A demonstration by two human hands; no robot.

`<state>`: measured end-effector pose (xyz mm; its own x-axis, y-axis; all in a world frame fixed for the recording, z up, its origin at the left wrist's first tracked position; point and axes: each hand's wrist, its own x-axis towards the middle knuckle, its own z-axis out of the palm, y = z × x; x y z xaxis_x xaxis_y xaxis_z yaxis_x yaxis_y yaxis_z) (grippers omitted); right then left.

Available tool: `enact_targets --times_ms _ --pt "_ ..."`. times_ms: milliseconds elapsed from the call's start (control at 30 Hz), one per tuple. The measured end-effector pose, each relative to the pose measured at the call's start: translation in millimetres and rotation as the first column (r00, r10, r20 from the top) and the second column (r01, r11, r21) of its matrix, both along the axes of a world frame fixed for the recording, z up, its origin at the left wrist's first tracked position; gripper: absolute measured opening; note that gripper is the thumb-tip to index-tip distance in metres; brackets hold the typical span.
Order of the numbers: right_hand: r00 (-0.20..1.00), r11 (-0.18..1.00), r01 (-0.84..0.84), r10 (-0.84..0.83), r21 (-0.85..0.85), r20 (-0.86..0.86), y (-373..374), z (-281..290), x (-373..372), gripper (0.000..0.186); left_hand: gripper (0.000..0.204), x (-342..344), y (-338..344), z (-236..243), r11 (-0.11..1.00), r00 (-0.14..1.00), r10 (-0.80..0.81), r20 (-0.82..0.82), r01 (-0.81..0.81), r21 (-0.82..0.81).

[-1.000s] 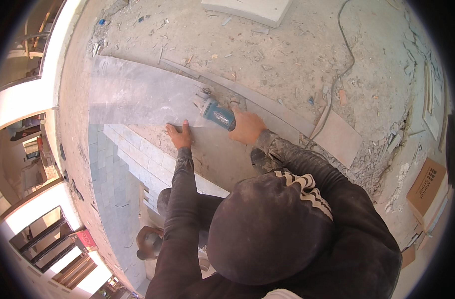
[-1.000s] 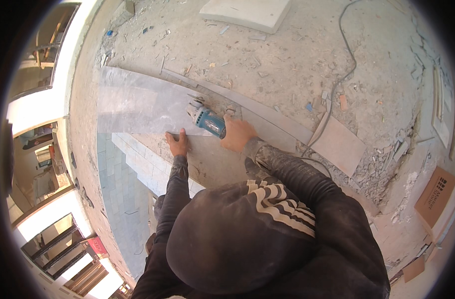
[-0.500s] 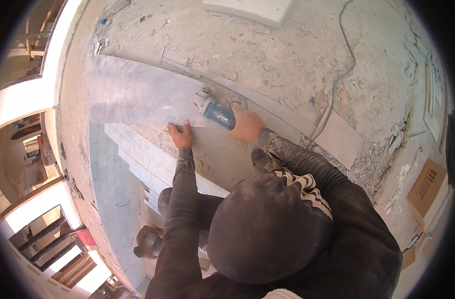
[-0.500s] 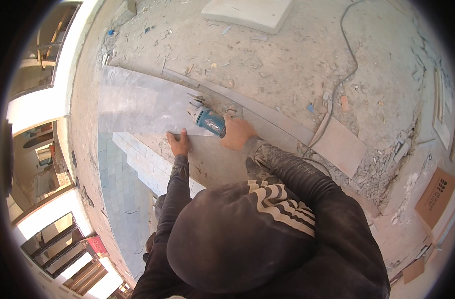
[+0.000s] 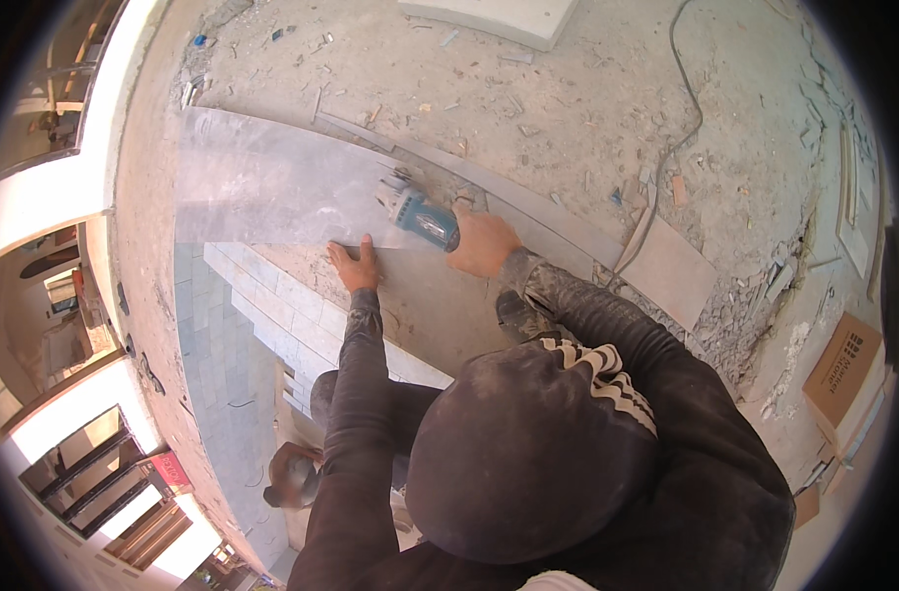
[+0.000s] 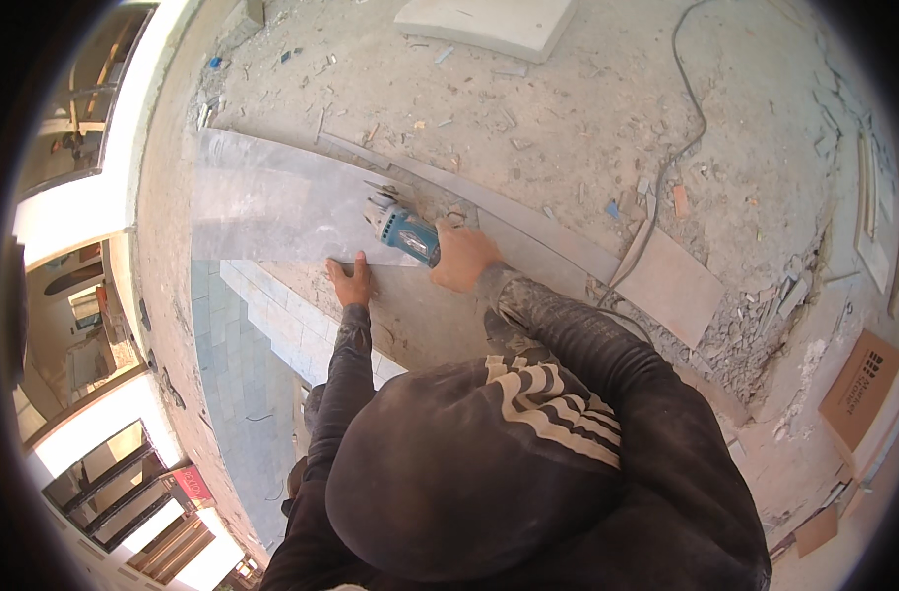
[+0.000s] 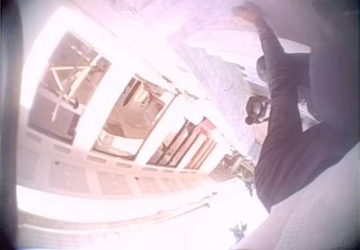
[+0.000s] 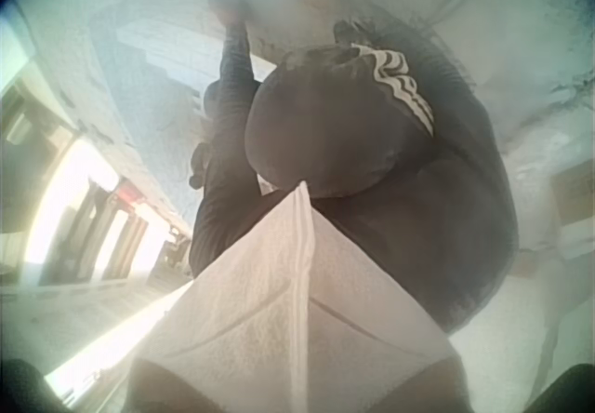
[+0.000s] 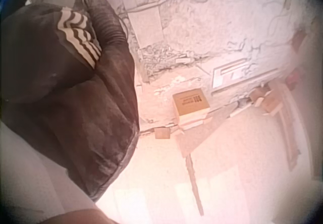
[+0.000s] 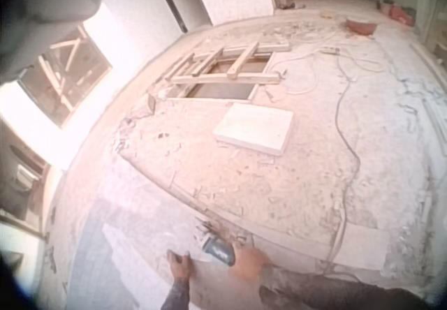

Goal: The person uses an angle grinder to cut a curved shape into a large grey floor tile while kneeling on the ground.

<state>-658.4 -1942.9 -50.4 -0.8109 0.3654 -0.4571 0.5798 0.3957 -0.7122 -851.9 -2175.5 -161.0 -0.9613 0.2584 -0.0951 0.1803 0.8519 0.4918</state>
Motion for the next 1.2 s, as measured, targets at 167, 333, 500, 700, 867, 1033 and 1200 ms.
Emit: enact_targets --times_ms 167,333,500,700,867,1033,1200 --pt "1.0 1.0 -0.007 0.007 -0.015 0.001 1 -1 -2 0.046 0.1 -1 -1 -1 1.0 1.0 -0.009 -0.008 0.009 0.004" --pt "1.0 1.0 -0.013 0.013 -0.021 -0.009 2 -3 -4 0.048 0.1 -2 -2 -2 1.0 1.0 -0.008 0.001 0.008 -0.014" --pt "0.999 1.0 -0.006 0.005 -0.018 -0.034 1 -4 -6 0.048 0.1 -2 -3 -3 1.0 1.0 -0.013 -0.004 0.013 0.0" --pt "0.999 1.0 -0.008 0.007 -0.021 -0.047 1 -8 -8 0.048 0.101 -2 -2 -2 1.0 1.0 -0.012 -0.003 0.012 -0.001" --pt "0.998 1.0 0.009 -0.011 -0.022 -0.054 -1 -14 -12 0.049 0.101 -1 -2 -1 1.0 1.0 -0.008 0.005 0.008 0.001" --pt "0.994 1.0 0.014 -0.014 -0.001 -0.108 -2 -19 -15 0.052 0.101 -4 -4 -5 1.0 1.0 -0.01 0.007 0.01 -0.005" --pt "0.995 1.0 -0.002 0.003 0.013 -0.102 0 -18 -17 0.053 0.101 -4 -4 -5 0.999 0.999 -0.032 -0.034 0.034 0.042"
